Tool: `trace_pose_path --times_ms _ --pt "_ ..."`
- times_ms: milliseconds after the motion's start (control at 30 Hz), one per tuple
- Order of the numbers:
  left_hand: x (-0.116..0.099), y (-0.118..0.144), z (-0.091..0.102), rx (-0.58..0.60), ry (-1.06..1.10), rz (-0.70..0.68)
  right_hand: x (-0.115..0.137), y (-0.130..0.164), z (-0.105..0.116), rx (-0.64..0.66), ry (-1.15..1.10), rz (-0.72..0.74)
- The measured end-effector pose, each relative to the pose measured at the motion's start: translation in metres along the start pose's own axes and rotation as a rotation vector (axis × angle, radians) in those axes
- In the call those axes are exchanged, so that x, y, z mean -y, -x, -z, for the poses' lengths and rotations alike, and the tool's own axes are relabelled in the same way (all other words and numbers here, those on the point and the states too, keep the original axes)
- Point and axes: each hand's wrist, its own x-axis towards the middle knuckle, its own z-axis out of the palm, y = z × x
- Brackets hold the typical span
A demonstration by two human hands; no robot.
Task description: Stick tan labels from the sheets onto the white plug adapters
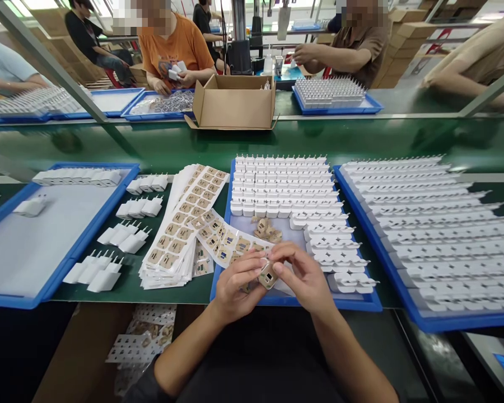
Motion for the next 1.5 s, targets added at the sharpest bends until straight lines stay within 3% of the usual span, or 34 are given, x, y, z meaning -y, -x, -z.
trace_pose_path --times_ms 100,200,400,633,767,967,1033,1100,1167,1233,1367,1500 --pt "-0.001 0.002 0.0 0.009 0.042 0.061 0.003 0.001 0.003 -0.054 0.247 0.188" --pt "0.0 0.004 0.001 -0.013 0.064 0.143 0.002 0.005 -0.001 -0.036 0.355 0.365" --pt "0.001 0.004 0.001 -0.005 0.055 0.098 -0.001 0.003 -0.003 -0.103 0.347 0.235" --pt "0.0 0.005 0.0 -0.004 0.062 0.149 0.002 0.007 0.003 0.009 0.481 0.394" --pt "0.0 0.002 0.002 -0.029 0.013 0.212 0.004 0.014 0.005 0.091 0.326 0.355" --pt "0.003 0.005 0.002 -0.081 -0.05 0.342 0.003 0.003 0.009 -0.168 0.165 0.155" --pt "0.003 0.009 0.001 -0.128 -0.015 0.422 -0.002 -0.004 0.013 -0.272 0.292 0.133" --pt "0.002 0.012 0.004 -0.169 0.012 0.452 -0.009 -0.012 0.017 -0.372 0.565 0.12" --pt "0.0 0.014 0.012 -0.206 -0.017 0.442 -0.02 -0.019 0.021 -0.403 0.808 0.128" --pt "-0.001 0.015 0.03 -0.251 -0.105 0.436 -0.03 -0.025 0.022 -0.332 0.921 0.136" --pt "-0.001 0.029 0.088 -0.389 -0.363 0.471 -0.039 -0.028 0.021 -0.324 0.957 0.185" --pt "-0.001 0.066 0.147 -0.61 -0.623 0.51 -0.035 -0.027 0.019 -0.278 0.924 0.157"
